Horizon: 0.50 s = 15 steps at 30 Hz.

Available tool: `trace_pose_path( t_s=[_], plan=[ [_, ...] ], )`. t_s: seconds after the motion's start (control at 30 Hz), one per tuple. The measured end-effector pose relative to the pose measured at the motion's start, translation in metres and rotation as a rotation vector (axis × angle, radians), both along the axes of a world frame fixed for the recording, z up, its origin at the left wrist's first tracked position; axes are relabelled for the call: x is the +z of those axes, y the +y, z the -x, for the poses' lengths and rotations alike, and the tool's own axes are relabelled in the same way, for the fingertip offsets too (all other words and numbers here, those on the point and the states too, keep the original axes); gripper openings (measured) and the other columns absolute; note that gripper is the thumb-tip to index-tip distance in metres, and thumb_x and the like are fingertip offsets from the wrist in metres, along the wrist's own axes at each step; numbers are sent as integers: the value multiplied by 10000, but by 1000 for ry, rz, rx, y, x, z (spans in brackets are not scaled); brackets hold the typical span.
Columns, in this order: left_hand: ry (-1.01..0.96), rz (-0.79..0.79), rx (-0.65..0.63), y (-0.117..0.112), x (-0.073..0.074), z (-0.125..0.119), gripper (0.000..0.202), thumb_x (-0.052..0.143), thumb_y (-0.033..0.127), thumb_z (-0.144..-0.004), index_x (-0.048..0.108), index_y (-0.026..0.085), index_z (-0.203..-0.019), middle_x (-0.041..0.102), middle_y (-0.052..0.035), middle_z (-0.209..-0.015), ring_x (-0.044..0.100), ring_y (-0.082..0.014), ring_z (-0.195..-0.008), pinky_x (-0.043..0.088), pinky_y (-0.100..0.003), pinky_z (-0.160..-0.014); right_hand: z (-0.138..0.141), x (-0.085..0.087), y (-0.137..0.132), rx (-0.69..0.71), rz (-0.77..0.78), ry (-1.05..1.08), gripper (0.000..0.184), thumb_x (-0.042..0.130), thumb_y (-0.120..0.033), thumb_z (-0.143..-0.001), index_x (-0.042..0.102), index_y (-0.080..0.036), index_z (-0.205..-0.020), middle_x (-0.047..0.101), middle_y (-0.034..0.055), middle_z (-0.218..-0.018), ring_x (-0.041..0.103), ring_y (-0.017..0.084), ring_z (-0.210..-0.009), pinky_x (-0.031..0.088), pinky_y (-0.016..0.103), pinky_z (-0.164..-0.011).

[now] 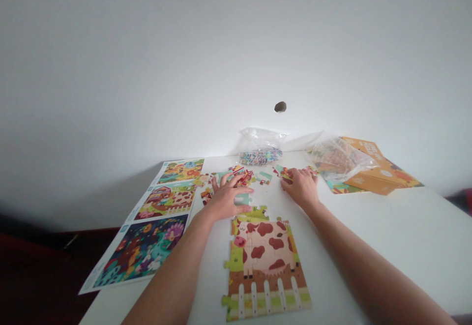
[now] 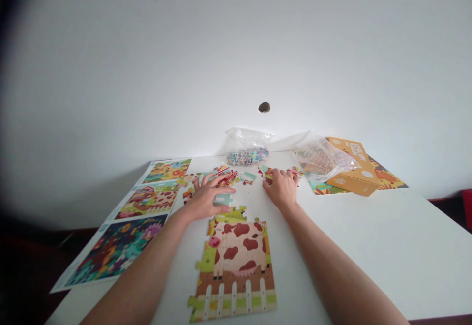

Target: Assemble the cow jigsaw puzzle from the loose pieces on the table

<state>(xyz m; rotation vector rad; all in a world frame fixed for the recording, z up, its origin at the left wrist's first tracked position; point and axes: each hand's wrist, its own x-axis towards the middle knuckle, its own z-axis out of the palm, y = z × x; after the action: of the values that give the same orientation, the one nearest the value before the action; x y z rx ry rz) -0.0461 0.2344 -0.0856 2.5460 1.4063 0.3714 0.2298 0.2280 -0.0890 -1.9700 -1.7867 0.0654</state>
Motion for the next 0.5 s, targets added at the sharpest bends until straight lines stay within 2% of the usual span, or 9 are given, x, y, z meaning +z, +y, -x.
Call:
trace_pose_path(
  t_s=[0.1, 0.2, 0.27, 0.33, 0.43, 0.5],
  plan=[
    [-19, 16, -33, -2, 2, -4, 463, 789, 551, -708, 719, 432, -1151, 408, -12, -1544, 172, -451, -1448, 12, -726, -1126, -5, -1, 5, 71, -45, 247, 356, 586, -423, -876, 618, -220, -1167, 720, 79, -1070, 673, 253, -942, 468, 396, -867],
    [-42, 18, -44, -3, 2, -7, 445, 776, 571, -717, 726, 432, -1137, 423, -7, -1533, 176, -439, -1443, 16, -723, -1129, -14, 0, 9, 143, -158, 388, 317, 550, -348, -892, 610, -219, -1177, 720, 59, -1102, 692, 203, -889, 497, 340, -838],
    [-53, 27, -45, -4, 1, -8, 455, 774, 575, -718, 724, 429, -1146, 415, -8, -1538, 171, -432, -1442, 28, -719, -1132, -23, 1, 11, 133, -232, 366, 316, 505, -251, -880, 627, -212, -1169, 727, 56, -1079, 683, 195, -903, 490, 333, -865],
    [-62, 34, -47, -3, 1, -9, 463, 778, 564, -720, 725, 415, -1154, 405, -13, -1543, 163, -424, -1445, 59, -700, -1145, -34, 0, 13, 65, -261, 289, 333, 489, -205, -849, 660, -207, -1135, 733, 59, -1023, 668, 203, -885, 480, 335, -866],
    [-68, 37, -51, -3, 0, -9, 460, 780, 548, -725, 725, 406, -1159, 404, -13, -1541, 159, -410, -1449, 106, -670, -1160, -46, -7, 17, -33, -209, 199, 318, 538, -233, -814, 693, -204, -1089, 730, 70, -998, 660, 224, -882, 473, 327, -823],
    [-68, 39, -51, -3, 1, -10, 461, 784, 541, -724, 721, 412, -1162, 405, -10, -1539, 165, -401, -1450, 119, -659, -1164, -49, -11, 18, -49, -154, 194, 310, 556, -252, -808, 704, -207, -1076, 736, 66, -963, 664, 228, -858, 469, 320, -796]
  ],
)
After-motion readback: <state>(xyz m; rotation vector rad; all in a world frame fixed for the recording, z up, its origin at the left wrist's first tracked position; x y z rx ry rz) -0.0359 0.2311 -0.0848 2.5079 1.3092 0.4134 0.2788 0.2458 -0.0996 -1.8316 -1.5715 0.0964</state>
